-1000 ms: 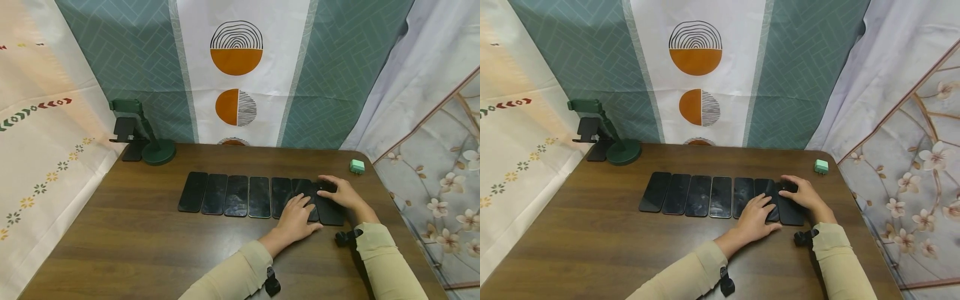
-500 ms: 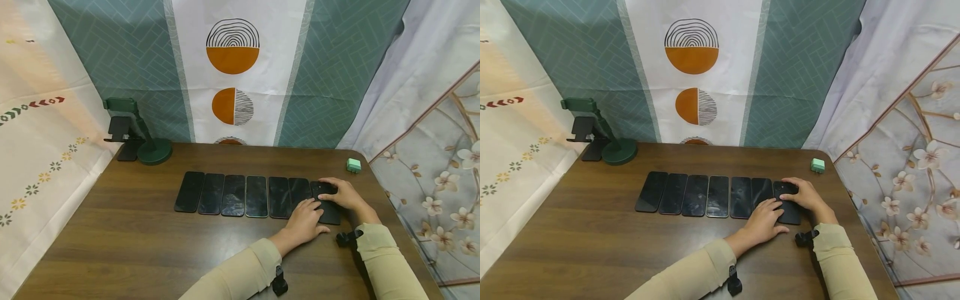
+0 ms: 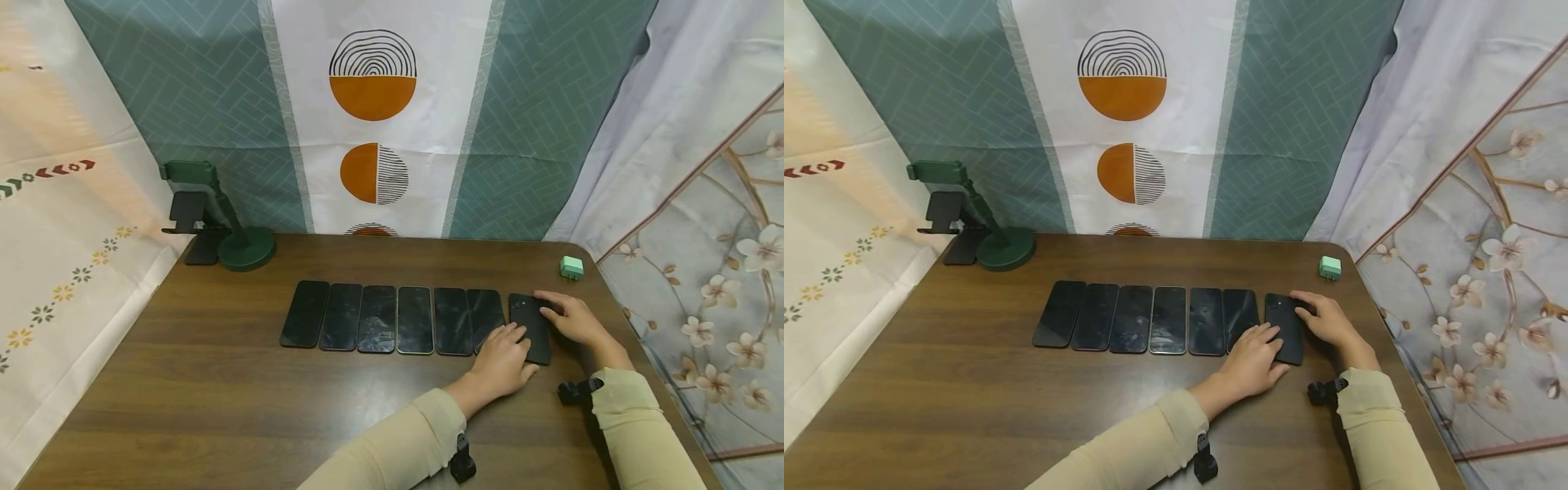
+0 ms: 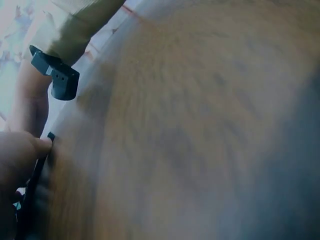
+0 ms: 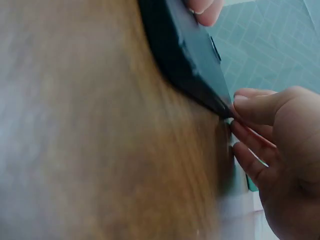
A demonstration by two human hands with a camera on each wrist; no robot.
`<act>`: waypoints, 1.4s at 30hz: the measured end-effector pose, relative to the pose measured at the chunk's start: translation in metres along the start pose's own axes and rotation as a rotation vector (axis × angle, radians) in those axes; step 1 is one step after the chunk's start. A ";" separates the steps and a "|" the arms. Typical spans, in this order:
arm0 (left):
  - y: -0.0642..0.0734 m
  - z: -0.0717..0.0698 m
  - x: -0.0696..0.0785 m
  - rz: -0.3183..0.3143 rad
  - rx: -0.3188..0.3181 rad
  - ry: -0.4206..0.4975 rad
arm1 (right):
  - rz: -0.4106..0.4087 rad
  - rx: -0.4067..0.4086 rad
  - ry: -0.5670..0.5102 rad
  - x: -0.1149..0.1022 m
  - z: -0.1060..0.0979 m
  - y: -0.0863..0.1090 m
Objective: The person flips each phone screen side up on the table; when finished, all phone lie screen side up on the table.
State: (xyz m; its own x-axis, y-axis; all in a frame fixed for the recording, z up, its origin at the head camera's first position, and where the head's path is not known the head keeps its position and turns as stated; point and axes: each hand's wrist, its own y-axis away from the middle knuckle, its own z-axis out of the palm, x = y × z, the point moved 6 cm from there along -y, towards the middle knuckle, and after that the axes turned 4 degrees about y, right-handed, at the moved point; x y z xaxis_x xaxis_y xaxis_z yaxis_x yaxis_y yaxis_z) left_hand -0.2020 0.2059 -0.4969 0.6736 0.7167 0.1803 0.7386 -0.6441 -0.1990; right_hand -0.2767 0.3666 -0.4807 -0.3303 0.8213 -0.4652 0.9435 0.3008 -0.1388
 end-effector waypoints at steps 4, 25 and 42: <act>-0.001 -0.001 0.000 -0.038 0.049 -0.008 | -0.024 -0.006 -0.016 0.001 0.000 0.003; -0.001 -0.004 -0.009 -0.004 0.052 0.155 | -0.207 0.076 -0.496 0.008 -0.004 0.005; 0.000 -0.014 -0.019 0.060 -0.023 0.331 | -0.213 -0.076 -0.468 -0.017 0.003 -0.013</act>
State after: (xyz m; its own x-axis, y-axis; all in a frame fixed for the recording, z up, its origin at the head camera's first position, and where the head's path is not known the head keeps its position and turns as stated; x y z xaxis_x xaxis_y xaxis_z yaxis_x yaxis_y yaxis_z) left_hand -0.2143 0.1885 -0.4873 0.6854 0.5540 0.4725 0.6950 -0.6914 -0.1975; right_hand -0.2835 0.3476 -0.4735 -0.4517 0.4381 -0.7772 0.8462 0.4865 -0.2176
